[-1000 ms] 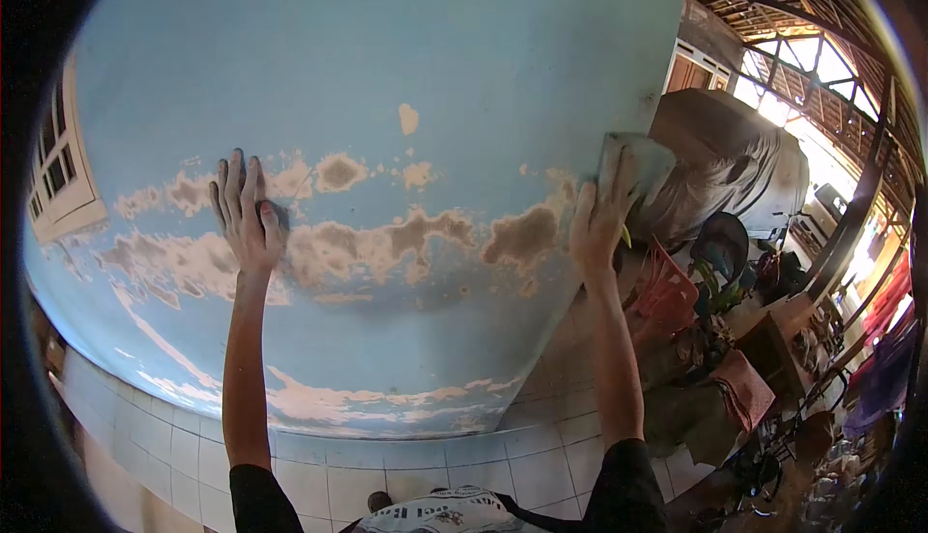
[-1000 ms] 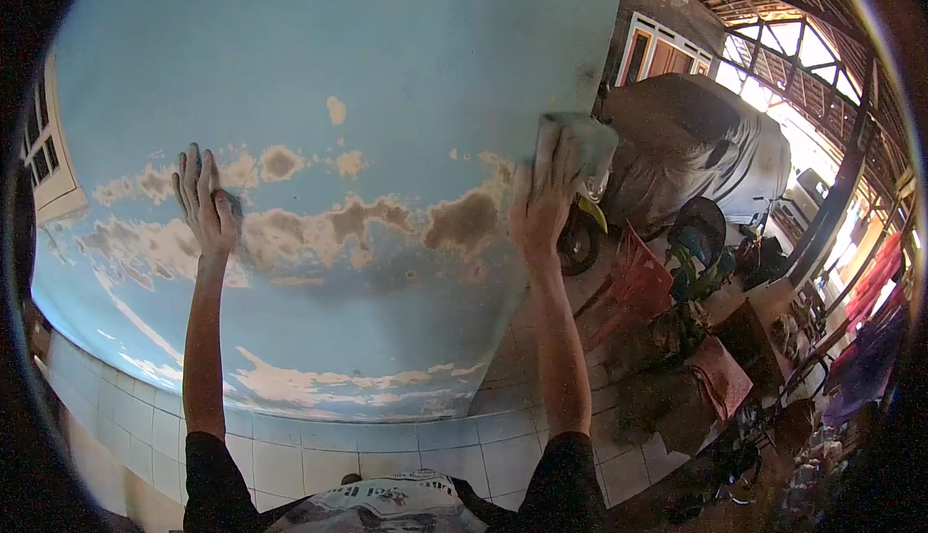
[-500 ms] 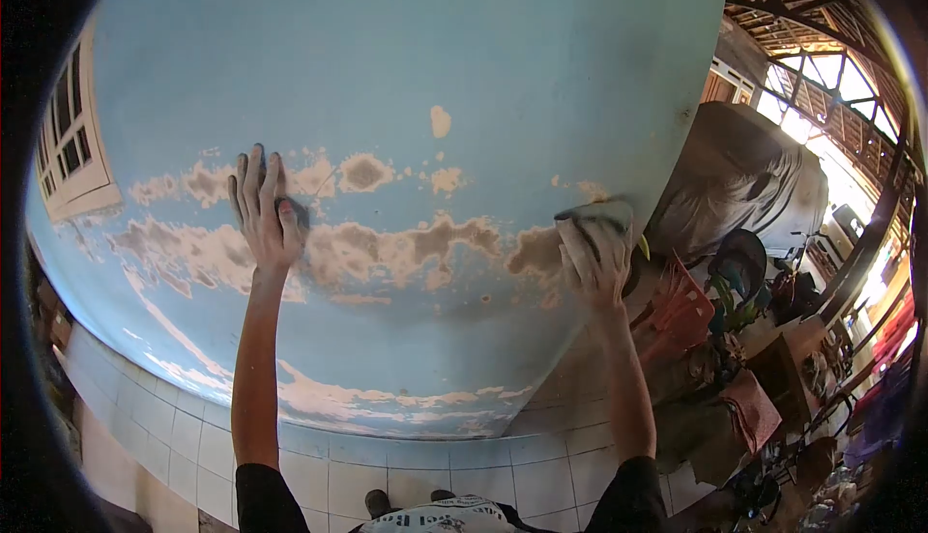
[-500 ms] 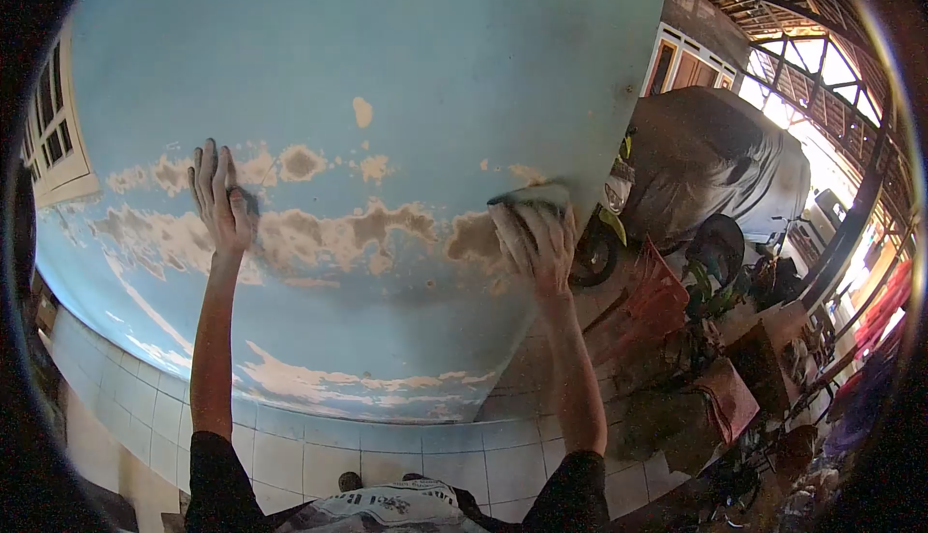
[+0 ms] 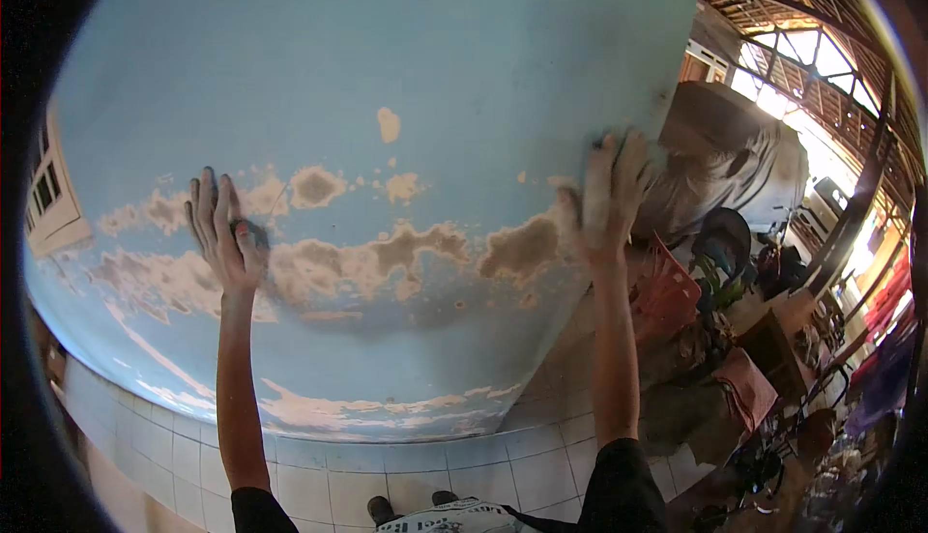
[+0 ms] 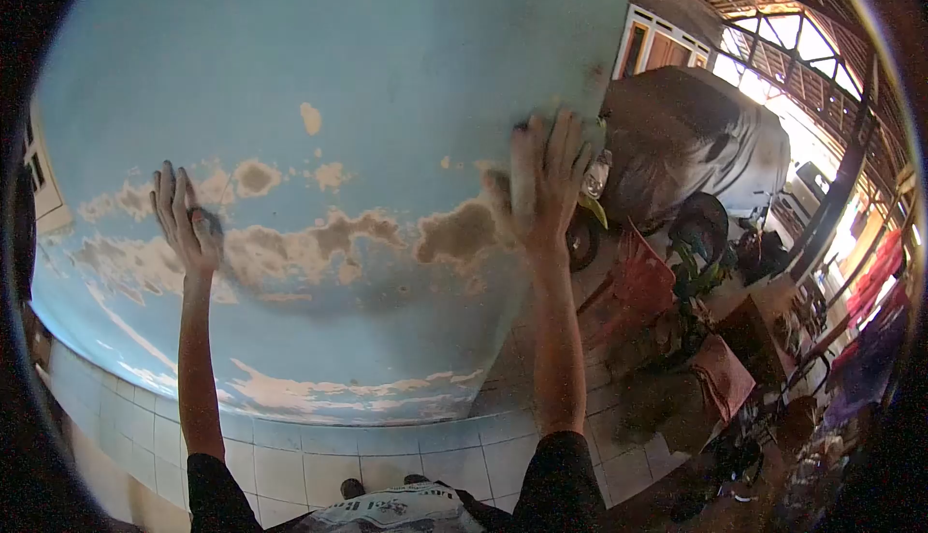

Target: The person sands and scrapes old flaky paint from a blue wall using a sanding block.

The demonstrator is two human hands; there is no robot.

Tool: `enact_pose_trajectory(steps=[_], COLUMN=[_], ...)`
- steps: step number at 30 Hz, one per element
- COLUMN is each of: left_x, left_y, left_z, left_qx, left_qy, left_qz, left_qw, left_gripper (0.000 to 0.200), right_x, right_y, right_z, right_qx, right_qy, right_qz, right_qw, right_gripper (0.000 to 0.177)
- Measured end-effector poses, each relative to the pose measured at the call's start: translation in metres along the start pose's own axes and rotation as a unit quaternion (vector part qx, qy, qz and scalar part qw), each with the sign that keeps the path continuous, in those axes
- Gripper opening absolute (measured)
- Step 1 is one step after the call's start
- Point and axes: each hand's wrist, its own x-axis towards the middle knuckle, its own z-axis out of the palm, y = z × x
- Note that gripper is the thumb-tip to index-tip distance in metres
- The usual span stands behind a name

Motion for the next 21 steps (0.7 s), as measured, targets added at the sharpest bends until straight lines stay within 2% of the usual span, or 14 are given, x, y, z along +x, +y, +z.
enact_pose_trajectory(steps=[1,3,5,7,9,11,12,14,17,21], left_x=[0.000,0.001,0.001,0.003,0.002,-0.001,-0.001,0.000,0.000,0.001], left_y=[0.000,0.002,0.002,0.003,0.002,-0.001,-0.001,0.001,0.001,0.002], left_z=[0.001,0.001,0.000,0.001,0.000,0.000,0.000,-0.002,-0.003,0.000], left_qx=[0.006,-0.003,-0.003,0.022,0.030,0.020,0.011,0.011,0.011,0.021], left_qy=[0.003,0.008,0.002,0.014,0.013,0.001,-0.008,-0.008,-0.006,0.010], left_qz=[-0.001,-0.006,-0.010,0.001,0.003,0.002,0.000,-0.001,-0.006,-0.001], left_qw=[1.000,1.000,1.000,1.000,0.999,1.000,1.000,1.000,1.000,1.000], left_gripper=[0.051,0.051,0.052,0.051,0.051,0.051,0.052,0.052,0.052,0.052], right_x=[-0.015,-0.073,-0.085,-0.061,-0.008,0.047,0.062,0.077,0.051,-0.024], right_y=[-0.003,0.000,0.005,0.005,0.010,0.014,0.019,0.025,0.011,-0.005], right_z=[0.000,0.017,0.018,0.010,0.002,-0.007,-0.004,0.002,-0.002,0.010], right_qx=[0.023,0.013,0.007,-0.033,0.014,0.006,0.007,-0.016,0.015,0.021], right_qy=[-0.011,-0.016,-0.022,-0.042,-0.030,0.015,0.015,0.080,0.037,-0.016], right_qz=[0.026,0.012,-0.002,-0.024,0.025,-0.006,-0.005,-0.020,0.016,0.022], right_qw=[0.999,1.000,1.000,0.998,0.999,1.000,1.000,0.996,0.999,0.999], right_gripper=[0.065,0.066,0.068,0.069,0.066,0.064,0.064,0.063,0.062,0.058])
